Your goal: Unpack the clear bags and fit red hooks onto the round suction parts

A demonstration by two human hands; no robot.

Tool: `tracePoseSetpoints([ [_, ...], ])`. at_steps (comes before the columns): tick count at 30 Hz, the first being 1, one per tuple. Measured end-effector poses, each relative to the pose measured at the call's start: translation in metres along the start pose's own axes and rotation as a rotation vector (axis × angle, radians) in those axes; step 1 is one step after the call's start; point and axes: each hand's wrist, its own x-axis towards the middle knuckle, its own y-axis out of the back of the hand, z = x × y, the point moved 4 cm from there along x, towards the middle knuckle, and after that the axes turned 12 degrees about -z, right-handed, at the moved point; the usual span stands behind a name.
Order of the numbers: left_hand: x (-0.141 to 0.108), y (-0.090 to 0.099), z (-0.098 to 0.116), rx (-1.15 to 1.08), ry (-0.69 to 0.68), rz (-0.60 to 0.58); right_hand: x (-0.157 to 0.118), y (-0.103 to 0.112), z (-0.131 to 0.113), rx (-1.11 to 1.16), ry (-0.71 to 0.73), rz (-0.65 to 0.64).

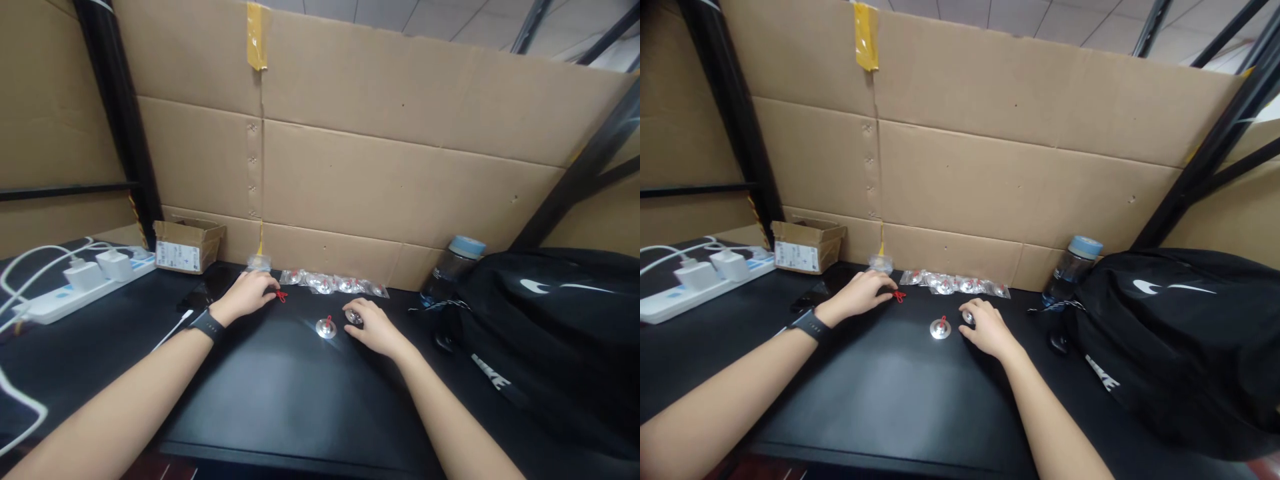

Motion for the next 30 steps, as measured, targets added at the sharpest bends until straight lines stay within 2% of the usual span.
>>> tracePoseSetpoints([
  [3, 0.000, -0.005, 0.002, 0.033, -0.013, 0.023, -0.001, 0.003, 0.015, 0.012, -0.020, -0.026],
  [6, 0.003, -0.011, 0.008, 0.019, -0.040, 0.026, 0.000, 0.005, 0.022, 0.035, -0.020, 0.005],
  [11, 0.008, -0.017, 0.014, 0.068, -0.065, 0.015, 0.002, 0.005, 0.024, 0.051, -0.016, -0.002],
  [19, 0.008, -0.014, 0.027, 0.028, -0.087, 0.086, 0.004, 0.006, 0.030, 0.093, -0.084, 0.049],
  [25, 0.008, -0.011, 0.045, -0.098, -0.111, 0.122, 0.005, 0.009, 0.026, 0.134, -0.055, 0.176],
  [30, 0.008, -0.009, 0.059, -0.156, -0.111, 0.197, 0.004, 0.009, 0.008, 0.215, -0.004, 0.258],
])
